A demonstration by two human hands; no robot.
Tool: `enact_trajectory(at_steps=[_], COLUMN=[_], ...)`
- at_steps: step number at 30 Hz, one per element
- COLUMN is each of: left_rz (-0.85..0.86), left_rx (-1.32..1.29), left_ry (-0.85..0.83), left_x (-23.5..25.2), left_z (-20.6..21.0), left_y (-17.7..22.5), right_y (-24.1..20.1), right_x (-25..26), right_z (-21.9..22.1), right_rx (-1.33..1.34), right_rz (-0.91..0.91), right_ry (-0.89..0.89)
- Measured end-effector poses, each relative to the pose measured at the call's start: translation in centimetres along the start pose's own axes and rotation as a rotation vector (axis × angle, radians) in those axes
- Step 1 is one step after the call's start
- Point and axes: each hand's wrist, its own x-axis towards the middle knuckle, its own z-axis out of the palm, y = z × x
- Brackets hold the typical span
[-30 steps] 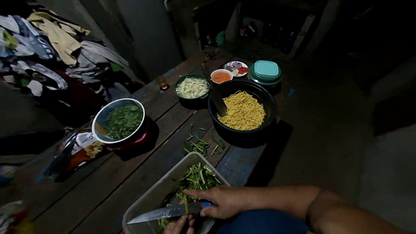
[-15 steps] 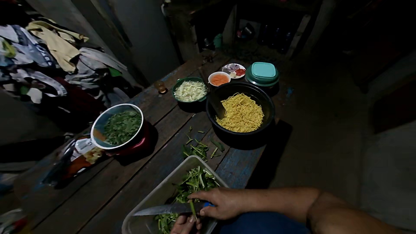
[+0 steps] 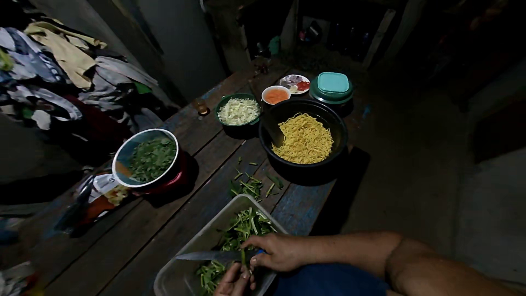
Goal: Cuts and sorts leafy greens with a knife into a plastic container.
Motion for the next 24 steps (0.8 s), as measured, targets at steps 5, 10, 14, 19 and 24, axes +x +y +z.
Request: enact_trajectory(at_steps=[5, 10, 14, 19, 24], left_rz=[0.016, 0.042, 0.148, -0.021, -0.043], left_rx=[0.115, 0.378, 0.620, 0.627, 0.654], left_ry=[0.012, -0.035, -0.050, 0.117, 0.013], left_x=[-0.3, -0.7, -0.8, -0.5, 1.0], left_z=[-0.4, -1.8, -2.7, -1.1, 1.9], left_y=[0.4, 1.2, 1.4, 2.0, 1.4], right_y=[-0.1, -0.1, 0.5, 1.2, 2.2], right_x=[-0.1, -0.7, -1.2, -1.0, -0.8], right_z=[-0.5, -1.0, -1.8, -2.4, -2.4], right_rx=[0.134, 0.287, 0.290, 0.224, 0.041], right_rz=[0.061, 0.186, 0.209, 0.224, 0.171], right_ry=[-0.070, -0.154, -0.128, -0.024, 0.088])
